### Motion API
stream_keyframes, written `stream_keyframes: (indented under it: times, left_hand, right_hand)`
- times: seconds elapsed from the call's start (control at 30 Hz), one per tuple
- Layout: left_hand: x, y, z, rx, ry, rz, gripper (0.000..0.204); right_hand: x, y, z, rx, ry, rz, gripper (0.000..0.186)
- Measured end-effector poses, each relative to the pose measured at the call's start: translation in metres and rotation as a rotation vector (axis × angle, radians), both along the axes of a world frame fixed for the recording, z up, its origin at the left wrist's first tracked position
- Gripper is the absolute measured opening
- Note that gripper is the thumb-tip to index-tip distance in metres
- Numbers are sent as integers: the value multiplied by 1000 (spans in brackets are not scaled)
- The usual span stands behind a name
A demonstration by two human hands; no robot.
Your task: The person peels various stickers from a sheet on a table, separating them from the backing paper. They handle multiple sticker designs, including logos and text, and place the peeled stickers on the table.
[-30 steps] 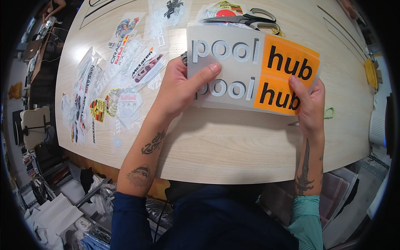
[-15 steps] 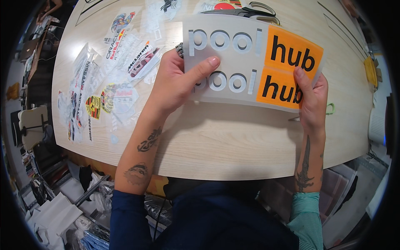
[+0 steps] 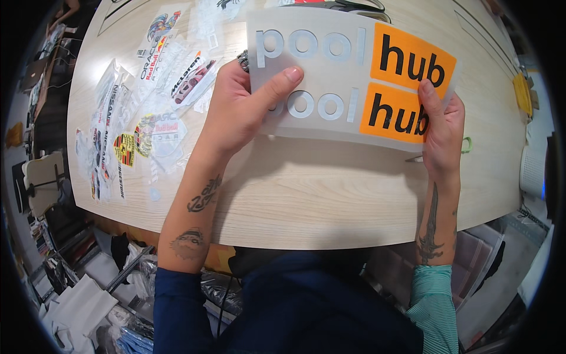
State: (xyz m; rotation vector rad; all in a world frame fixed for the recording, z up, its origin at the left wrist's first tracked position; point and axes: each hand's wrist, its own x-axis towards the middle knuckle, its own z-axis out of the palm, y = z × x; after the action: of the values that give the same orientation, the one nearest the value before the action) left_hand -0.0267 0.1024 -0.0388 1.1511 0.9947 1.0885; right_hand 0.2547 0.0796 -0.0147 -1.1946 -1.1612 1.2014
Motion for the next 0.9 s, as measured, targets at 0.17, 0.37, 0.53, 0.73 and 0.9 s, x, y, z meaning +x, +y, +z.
stream_keyframes:
  times: [0.17,0.37,0.53,0.73,0.9]
  left_hand:
    - [3,0,2,1,-15,30,27]
    - [0,1,3,-25,5,20,27]
    - [1,0,5,-31,-29,0,29]
    - [1,1,6,-24,-22,-7,29]
    - [1,0,7,-16,-6,-10,30]
  right_hand:
    - [0,-1,1,-8,-17,-8,31]
    - [6,1,0,11,-39,31,30]
    - [5,1,0,-12,-49,1,29]
    - [5,1,-2,17,-32,-2,28]
    - [8,1,-6,54,-81,19,31]
